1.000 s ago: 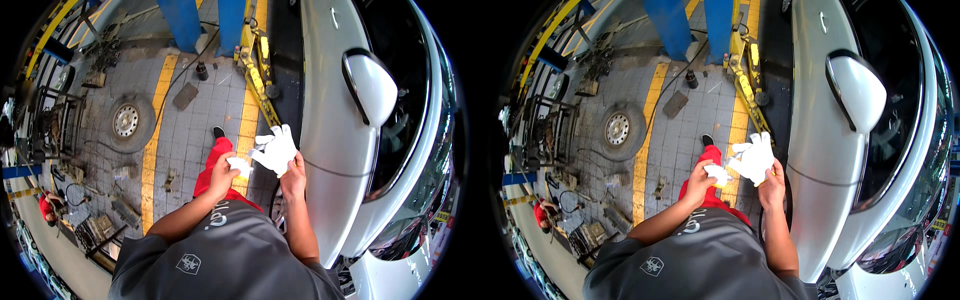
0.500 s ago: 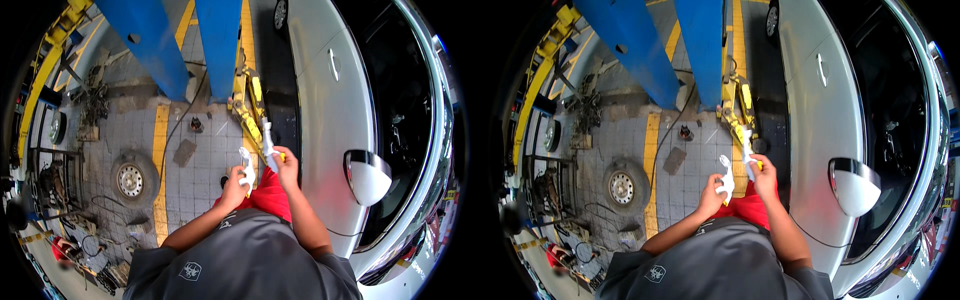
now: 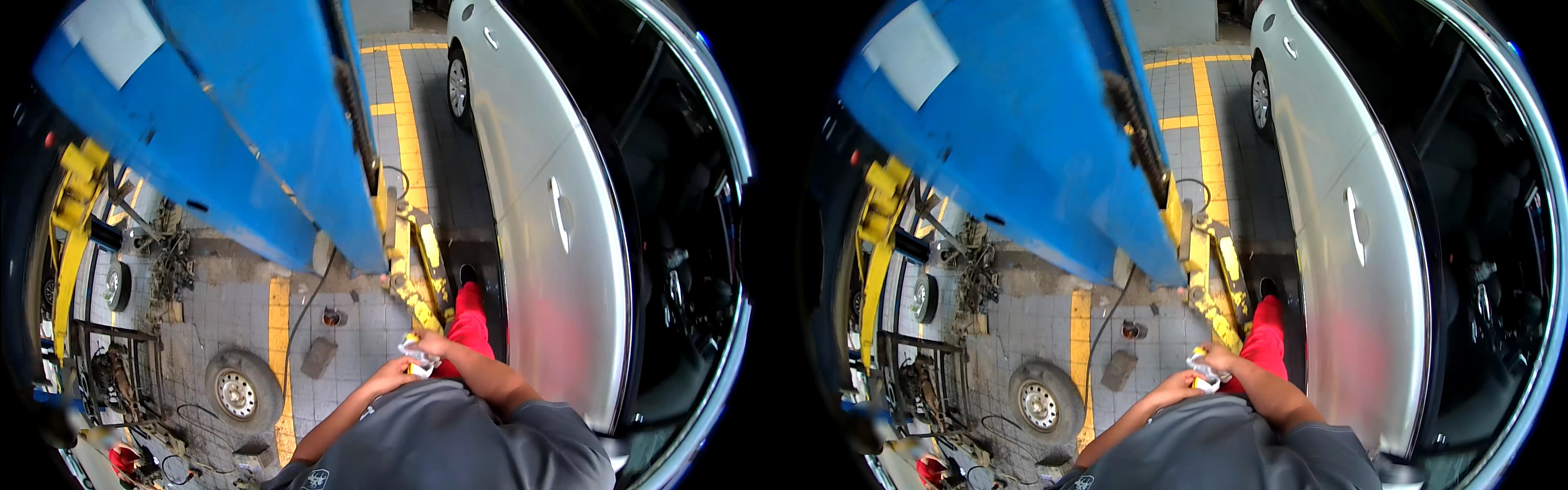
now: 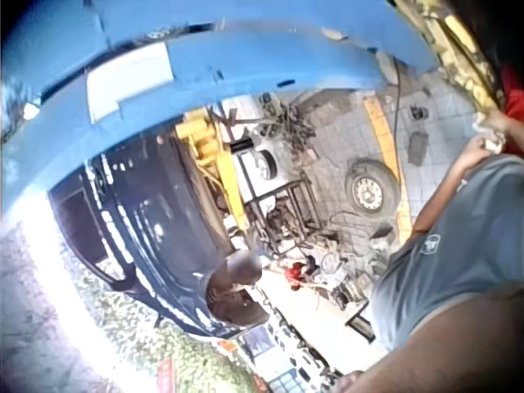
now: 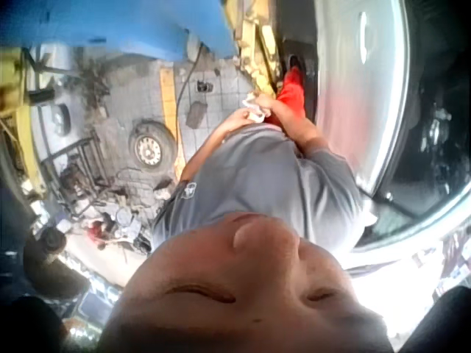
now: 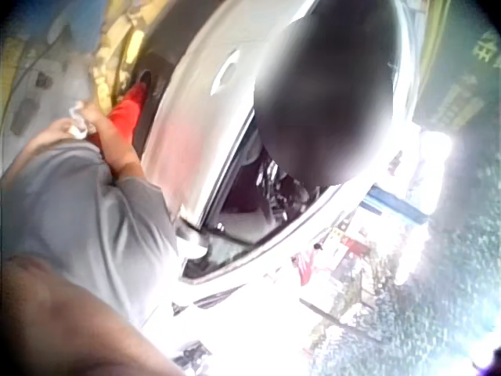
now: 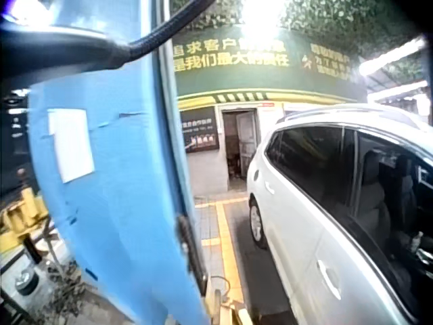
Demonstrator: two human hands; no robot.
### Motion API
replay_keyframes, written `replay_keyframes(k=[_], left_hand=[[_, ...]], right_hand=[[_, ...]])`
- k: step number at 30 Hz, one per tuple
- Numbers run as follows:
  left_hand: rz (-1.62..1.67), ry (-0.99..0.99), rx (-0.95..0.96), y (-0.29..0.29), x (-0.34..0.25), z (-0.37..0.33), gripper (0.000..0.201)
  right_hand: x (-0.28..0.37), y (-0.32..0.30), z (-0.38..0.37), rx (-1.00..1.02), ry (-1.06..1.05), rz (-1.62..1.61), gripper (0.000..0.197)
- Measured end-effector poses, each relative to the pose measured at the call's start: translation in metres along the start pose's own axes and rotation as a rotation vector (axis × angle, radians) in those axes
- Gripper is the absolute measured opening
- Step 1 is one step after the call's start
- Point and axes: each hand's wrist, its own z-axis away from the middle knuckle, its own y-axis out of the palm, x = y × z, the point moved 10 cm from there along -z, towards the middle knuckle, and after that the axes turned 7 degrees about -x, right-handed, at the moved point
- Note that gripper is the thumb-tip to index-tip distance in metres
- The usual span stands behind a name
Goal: The person walks through a garage, puts on gloves, and retrieves a wrench from a tool cart. They then proceed to work on the engine of a white car with the hood open, using the wrench to tighten or loosen components within the engine bay.
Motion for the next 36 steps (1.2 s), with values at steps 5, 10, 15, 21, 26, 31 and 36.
replay_keyframes(k=[5, 10, 15, 21, 26, 31, 36], left_hand=[[-0.429, -0.144, -0.058, -0.014, -0.048, -0.160, 0.025], [-0.550, -0.092, -0.530, -0.033, -0.146, -0.255, 0.019], [-0.685, 0.280, -0.727, -0.030, -0.355, -0.314, 0.018], [-0.784, 0.641, -0.909, -0.055, -0.553, -0.396, 0.020], [-0.546, 0.602, -0.762, -0.124, -0.616, -0.523, 0.019], [-0.389, 0.413, -0.672, -0.192, -0.685, -0.664, 0.031], [-0.248, 0.314, -0.715, -0.270, -0.777, -0.742, 0.047]], right_hand=[[-0.044, -0.068, -0.084, 0.524, 0.108, -0.244, 0.033], [-0.014, -0.197, -0.138, 0.327, 0.030, 0.012, 0.027], [0.162, -0.341, -0.211, 0.215, -0.212, 0.108, 0.032], [0.392, -0.487, -0.257, 0.226, -0.498, 0.458, 0.036], [0.441, -0.601, -0.338, 0.150, -0.349, 0.262, 0.029], [0.454, -0.728, -0.407, -0.222, -0.193, -0.227, 0.035], [0.565, -0.804, -0.456, -0.377, -0.250, 0.040, 0.033]])
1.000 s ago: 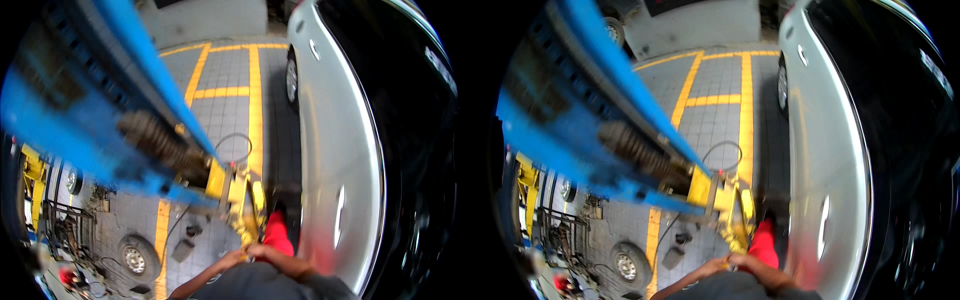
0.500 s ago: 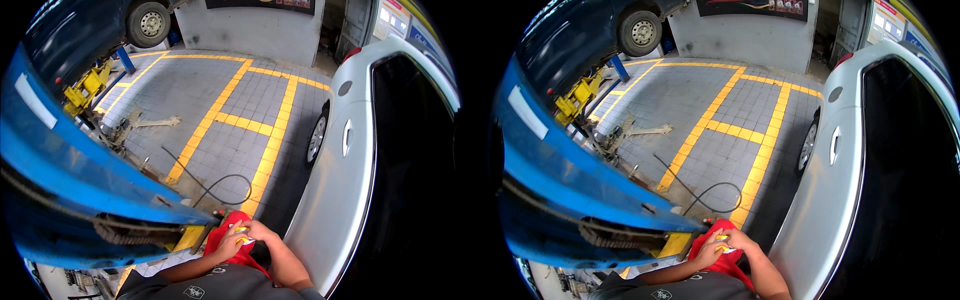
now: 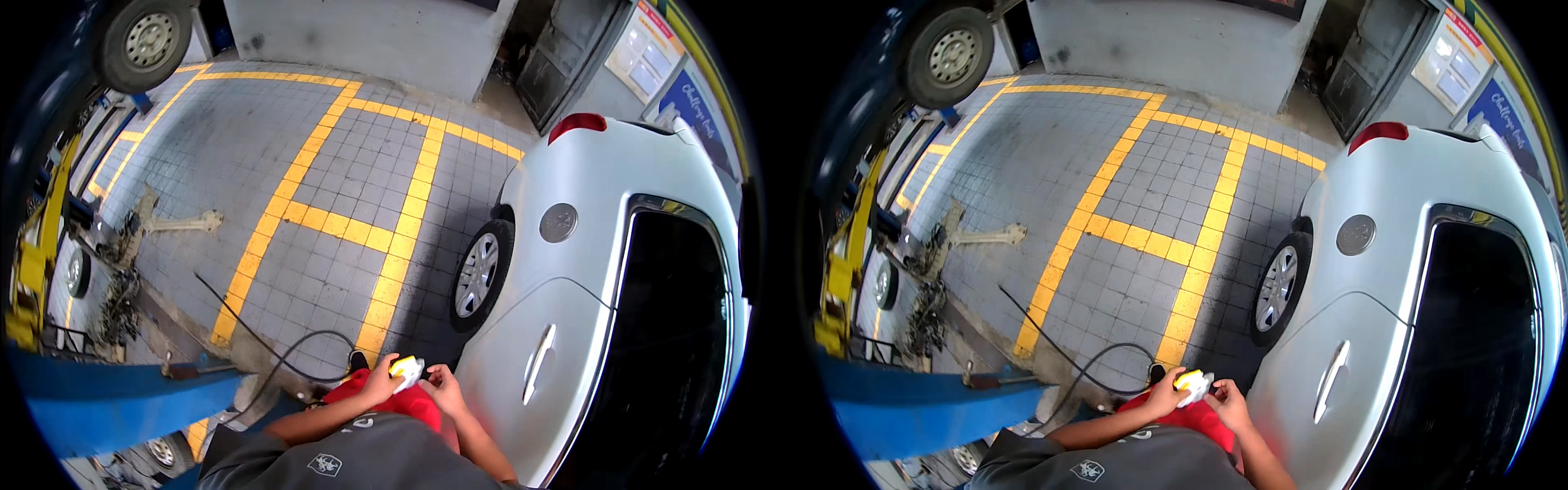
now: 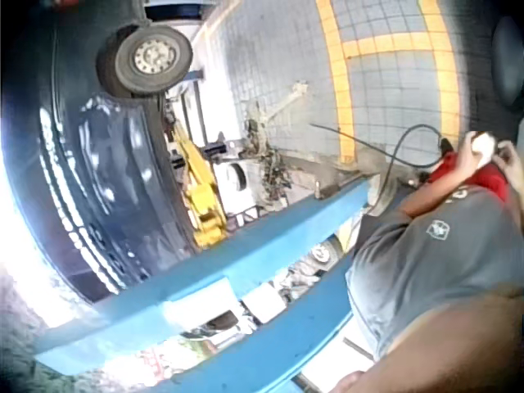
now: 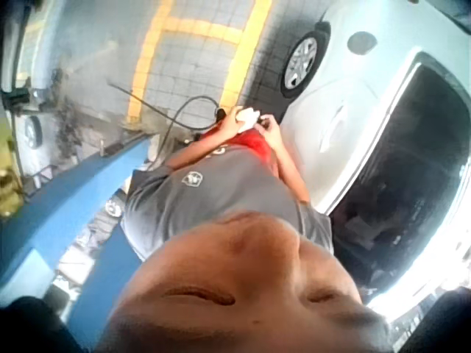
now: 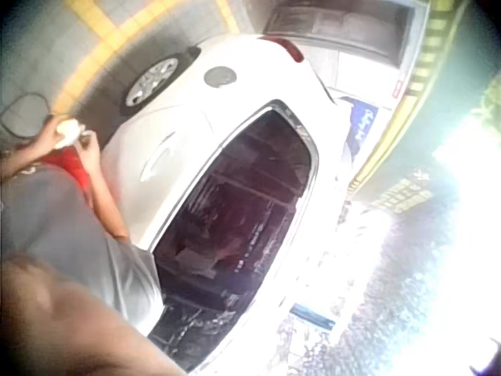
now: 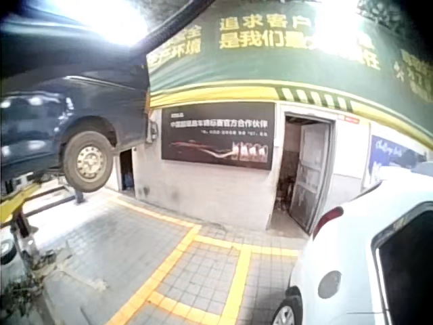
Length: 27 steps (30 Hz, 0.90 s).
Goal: The person walks through a garage, puts on gloves, and retrieves a wrench from a tool cart. They then proceed to work on the engine of a white car with the hood open, using the wrench to tighten or loosen components within the engine bay.
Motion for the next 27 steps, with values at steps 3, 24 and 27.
replay_keyframes(k=[3, 24, 27], left_hand=[[0.200, -0.235, 0.090, 0.000, 0.003, -0.089, 0.041], [0.400, -0.256, 0.250, 0.021, -0.276, -0.697, 0.028], [0.342, -0.206, 0.332, 0.040, -0.303, -0.801, 0.025]], right_hand=[[0.032, 0.021, -0.064, 0.140, -0.027, -0.152, 0.033], [0.267, -0.124, -0.707, 0.507, 0.019, -0.233, 0.015], [0.305, -0.166, -0.779, 0.201, -0.164, -0.070, 0.020]])
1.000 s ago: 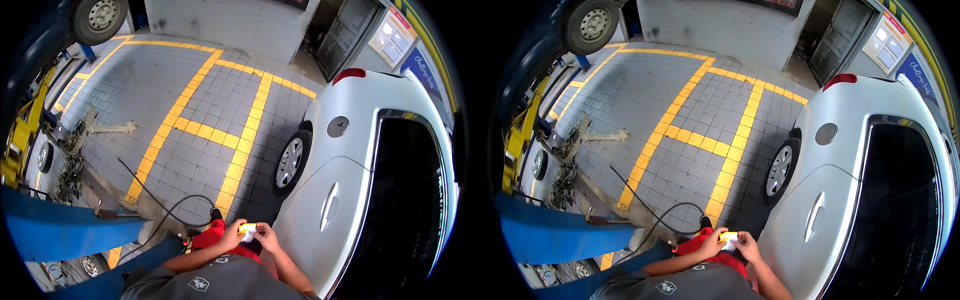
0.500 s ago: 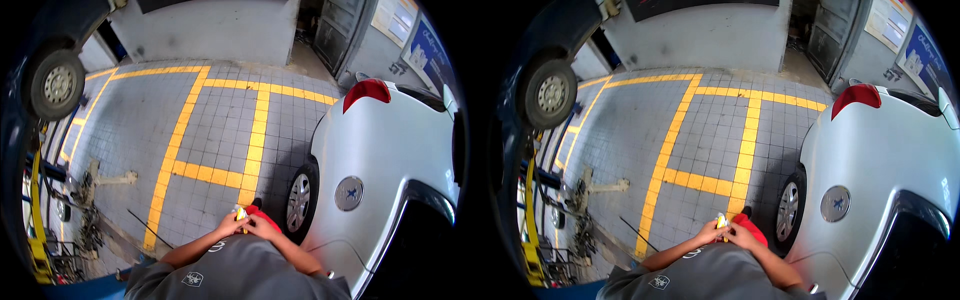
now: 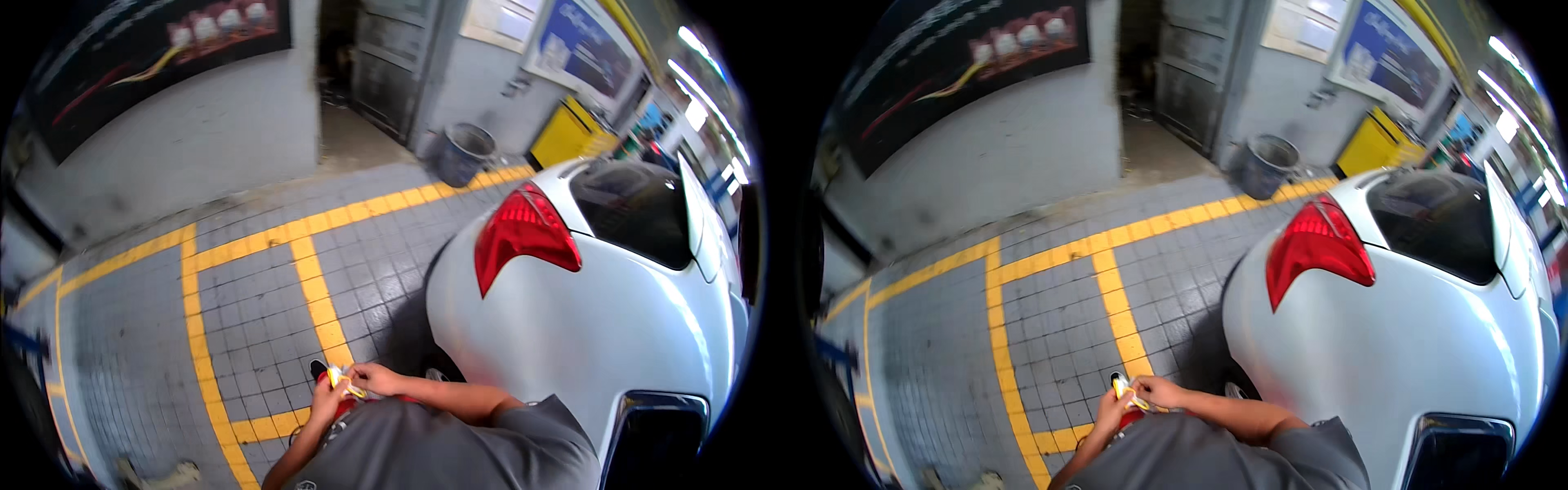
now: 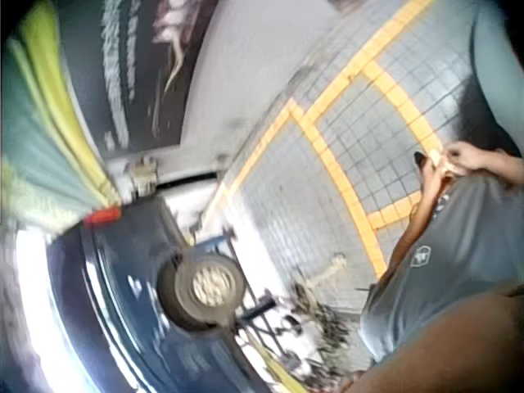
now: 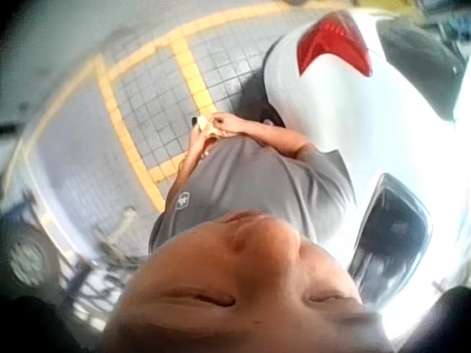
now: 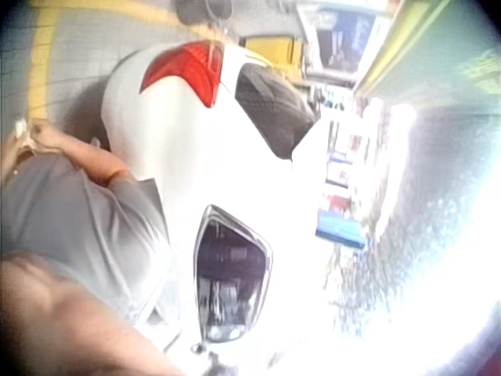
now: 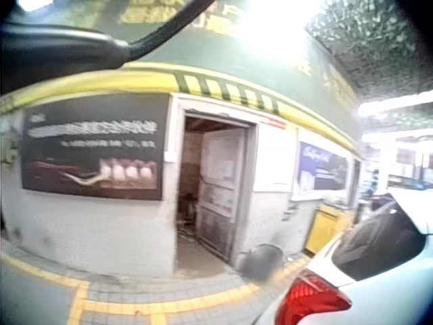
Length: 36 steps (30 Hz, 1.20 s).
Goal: The person walks through a garage, puts on gloves, and retrieves a wrench from a tool cart. They then proceed to work on the engine of a white car with the hood open, using the wrench to tighten or loosen components within the engine bay.
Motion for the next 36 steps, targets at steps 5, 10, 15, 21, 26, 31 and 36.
replay_keyframes(k=[5, 10, 15, 21, 26, 31, 36], left_hand=[[-0.159, -0.089, 0.165, 0.053, -0.093, -0.140, 0.022], [-0.504, 0.012, 0.385, 0.102, -0.134, -0.298, 0.017], [-0.528, -0.092, 0.230, 0.159, -0.180, -0.444, 0.015], [-0.346, 0.134, 0.270, 0.258, -0.313, -0.573, 0.017], [-0.277, 0.218, 0.384, 0.333, -0.389, -0.661, 0.030], [-0.565, 0.273, 0.566, 0.404, -0.405, -0.797, 0.047], [-0.948, 0.410, 0.644, 0.479, -0.528, -0.884, 0.042]], right_hand=[[0.044, -0.116, -0.069, -0.336, 0.018, 0.039, 0.029], [0.026, -0.234, -0.148, -0.755, -0.087, 0.071, 0.011], [0.000, -0.351, -0.248, -0.600, 0.188, 0.494, 0.023], [-0.001, -0.477, -0.398, -0.083, 0.321, 0.713, 0.025], [0.035, -0.621, -0.496, -0.294, 0.177, 0.621, 0.034], [0.033, -0.746, -0.535, -0.430, 0.312, -0.261, 0.034], [0.016, -0.847, -0.603, -0.595, 0.552, -0.774, 0.019]])
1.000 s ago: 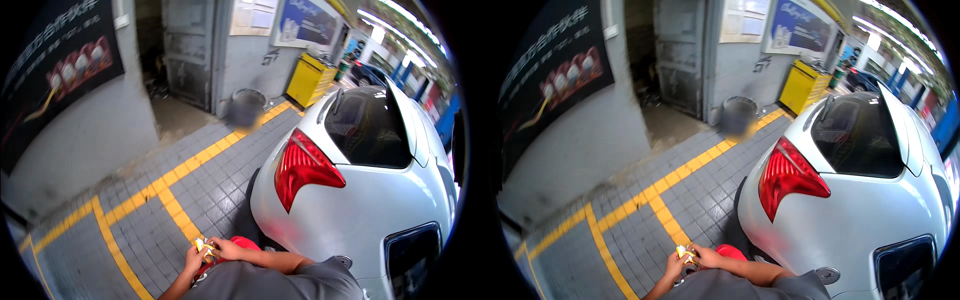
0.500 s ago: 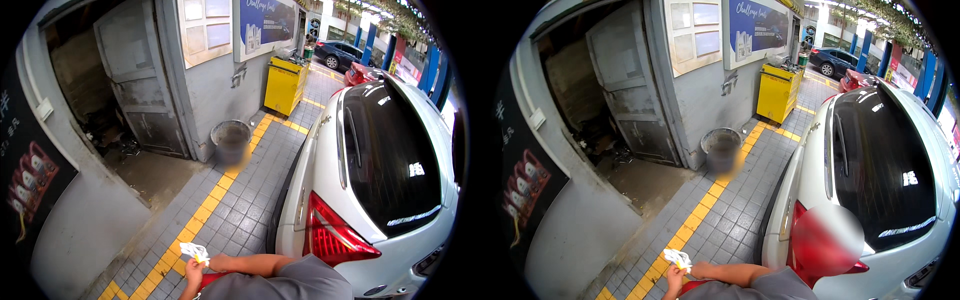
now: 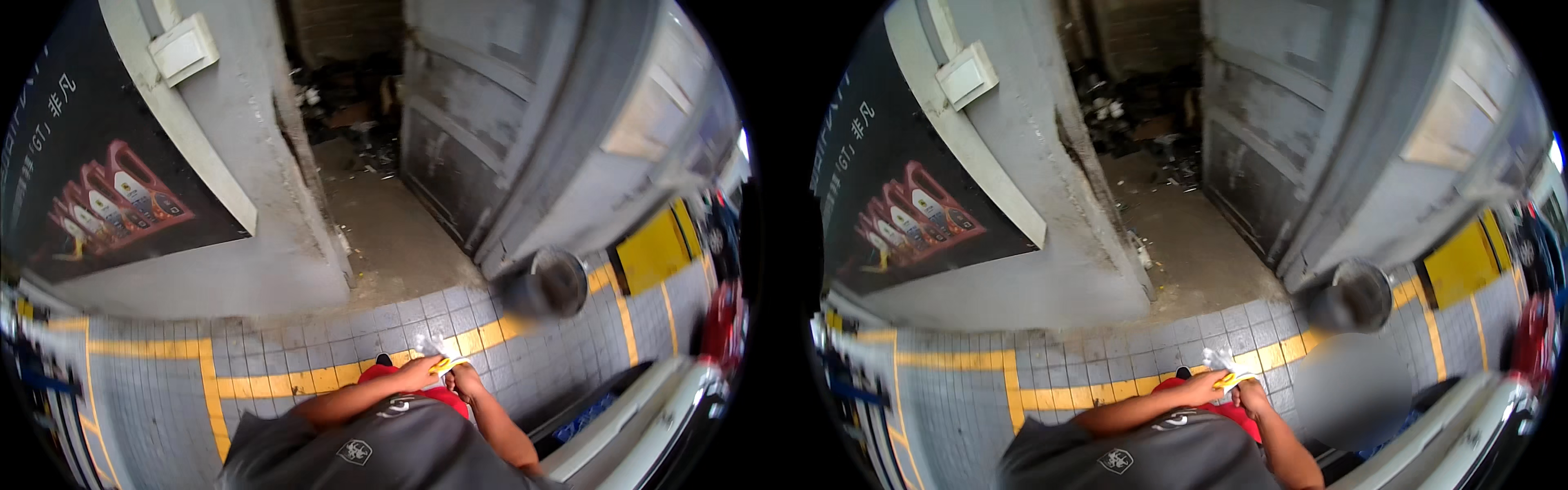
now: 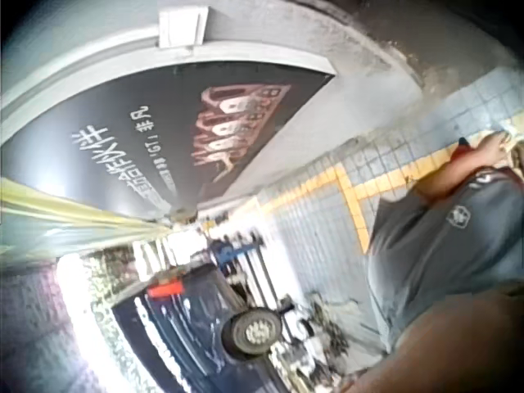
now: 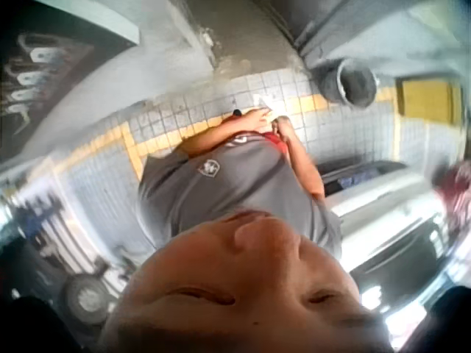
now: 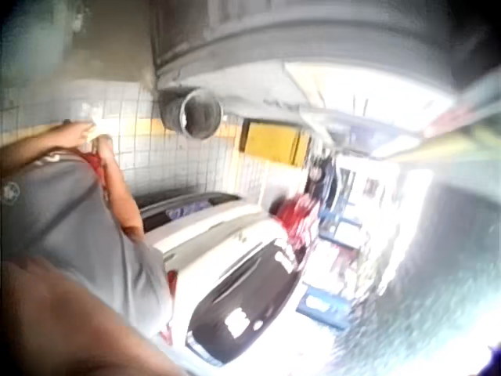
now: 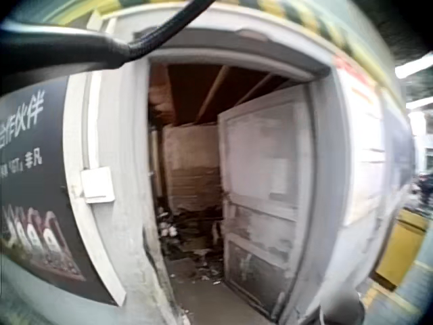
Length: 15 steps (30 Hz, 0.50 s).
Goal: The person walks through a garage, puts on gloves, and retrieves a wrench from a tool cart. They then proceed to work on the engine of a white car with the hood open, using the wrench to tighten or loosen components within the engine bay.
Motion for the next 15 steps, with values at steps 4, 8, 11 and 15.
replay_keyframes(k=[4, 8, 11, 15], left_hand=[[-0.068, 0.152, -0.182, -0.086, -0.050, -0.111, 0.023], [-0.091, 0.023, -0.188, -0.140, -0.026, -0.219, 0.023], [-0.049, 0.004, -0.213, -0.195, -0.009, -0.303, 0.026], [0.146, -0.175, -0.331, -0.271, 0.015, -0.392, 0.026]], right_hand=[[0.092, 0.001, -0.070, -0.094, -0.038, -0.508, 0.015], [0.173, -0.004, -0.182, 0.010, -0.136, -0.693, 0.016], [0.252, 0.005, -0.273, 0.084, -0.214, -0.706, 0.021], [0.397, 0.051, -0.352, 0.136, -0.397, -0.395, 0.026]])
